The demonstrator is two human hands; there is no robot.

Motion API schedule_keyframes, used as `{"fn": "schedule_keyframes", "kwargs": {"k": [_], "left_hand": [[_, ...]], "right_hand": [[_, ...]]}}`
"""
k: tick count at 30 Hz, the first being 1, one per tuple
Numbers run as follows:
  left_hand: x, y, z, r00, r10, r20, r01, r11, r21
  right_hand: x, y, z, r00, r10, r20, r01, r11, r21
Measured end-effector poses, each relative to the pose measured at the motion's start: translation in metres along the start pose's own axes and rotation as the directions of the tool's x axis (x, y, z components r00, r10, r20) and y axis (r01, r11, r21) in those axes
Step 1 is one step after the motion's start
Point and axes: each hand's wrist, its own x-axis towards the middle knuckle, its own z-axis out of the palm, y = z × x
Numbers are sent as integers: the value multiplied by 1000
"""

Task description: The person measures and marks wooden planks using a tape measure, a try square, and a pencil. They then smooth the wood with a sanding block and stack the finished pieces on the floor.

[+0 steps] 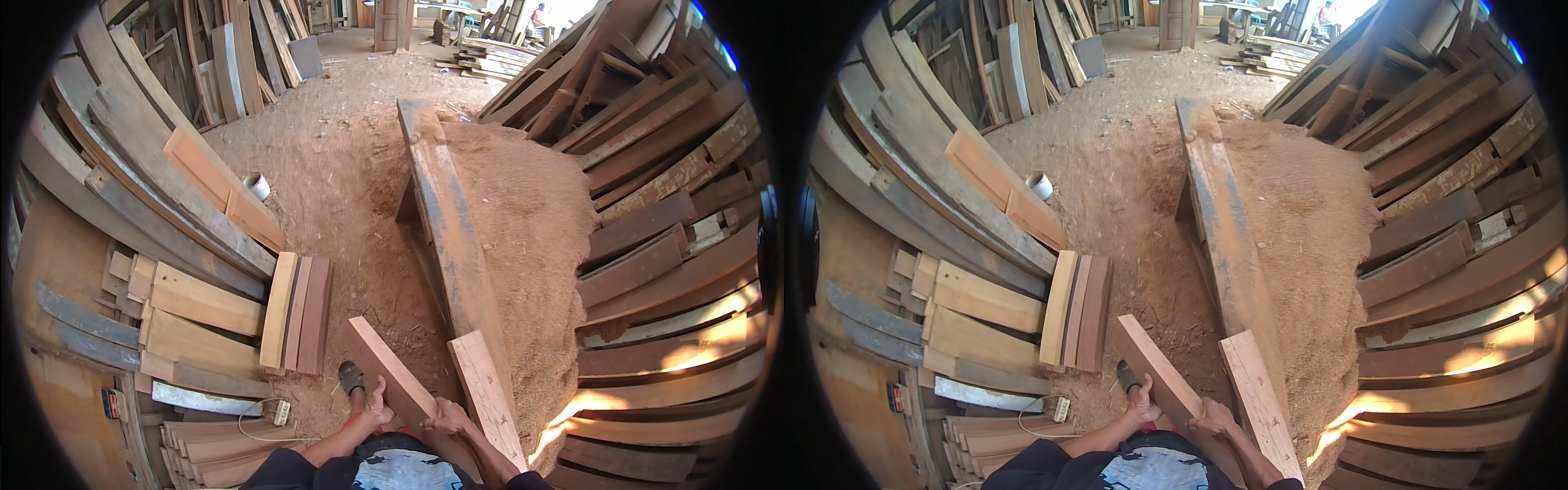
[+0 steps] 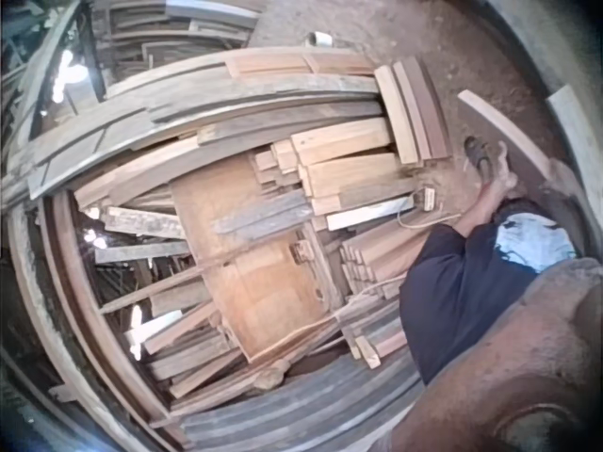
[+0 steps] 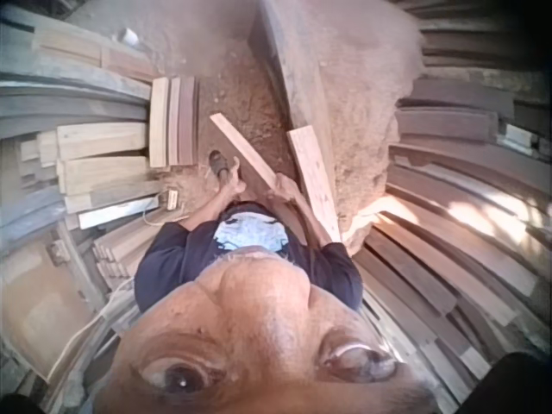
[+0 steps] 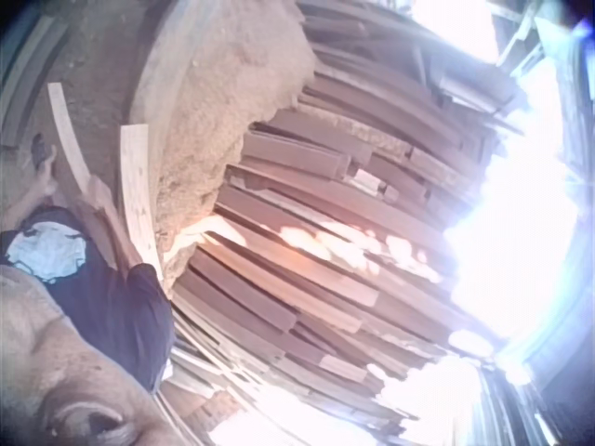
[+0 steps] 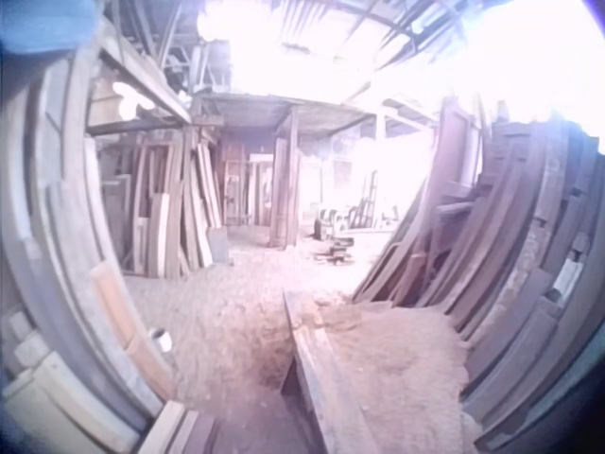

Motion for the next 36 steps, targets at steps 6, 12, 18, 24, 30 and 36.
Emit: {"fn": "schedule_keyframes", "kwargs": {"k": [6,12,18,24,30,36], "left_hand": [[23,62,-43,969,-145,-202,200,937,285],[-15,63,-50,966,-222,-130,242,956,168],[-34,90,-52,866,-486,120,424,840,339],[-42,135,-55,942,-295,160,233,918,320],[-77,157,-95,978,-123,171,96,983,158],[-118,176,-123,979,111,-169,-21,886,464]], "right_hand": [[32,-64,-6,999,19,-26,-19,1000,17],[100,-133,-11,985,80,-154,-80,997,3],[169,-217,-22,963,104,-247,-104,994,14],[243,-255,-9,946,108,-306,-44,977,209],[297,-277,32,974,146,-171,-4,771,637],[308,-270,105,946,320,-50,-163,604,780]]}}
